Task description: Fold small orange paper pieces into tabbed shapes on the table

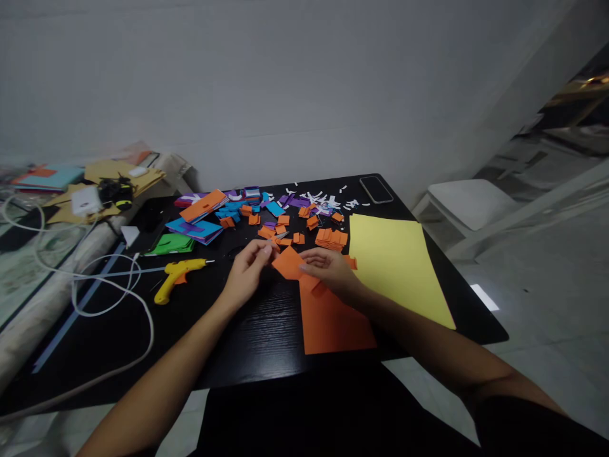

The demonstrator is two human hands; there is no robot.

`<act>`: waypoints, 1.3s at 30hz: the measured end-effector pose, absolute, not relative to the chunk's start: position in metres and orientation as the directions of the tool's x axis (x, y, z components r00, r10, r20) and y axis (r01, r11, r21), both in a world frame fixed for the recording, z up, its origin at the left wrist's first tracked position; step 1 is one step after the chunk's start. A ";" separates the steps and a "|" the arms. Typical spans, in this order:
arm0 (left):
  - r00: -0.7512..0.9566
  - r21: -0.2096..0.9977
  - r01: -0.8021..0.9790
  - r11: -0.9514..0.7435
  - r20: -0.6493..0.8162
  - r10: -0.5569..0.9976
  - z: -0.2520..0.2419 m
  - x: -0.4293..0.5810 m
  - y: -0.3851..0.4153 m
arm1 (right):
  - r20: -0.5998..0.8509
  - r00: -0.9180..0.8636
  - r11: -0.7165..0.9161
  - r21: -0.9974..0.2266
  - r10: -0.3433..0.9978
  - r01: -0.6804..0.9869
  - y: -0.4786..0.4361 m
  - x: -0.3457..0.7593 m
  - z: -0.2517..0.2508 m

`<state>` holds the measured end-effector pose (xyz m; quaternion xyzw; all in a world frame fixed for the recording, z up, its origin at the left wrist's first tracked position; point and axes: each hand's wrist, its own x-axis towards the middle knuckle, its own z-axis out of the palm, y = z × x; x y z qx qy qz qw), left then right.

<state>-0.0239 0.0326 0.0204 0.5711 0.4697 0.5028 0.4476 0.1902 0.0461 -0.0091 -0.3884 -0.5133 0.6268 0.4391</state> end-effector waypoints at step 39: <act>0.258 0.887 0.319 -0.333 0.256 0.931 0.009 -0.019 0.026 | -0.136 -0.495 -0.273 -0.938 0.858 -0.215 0.035 0.187 -0.006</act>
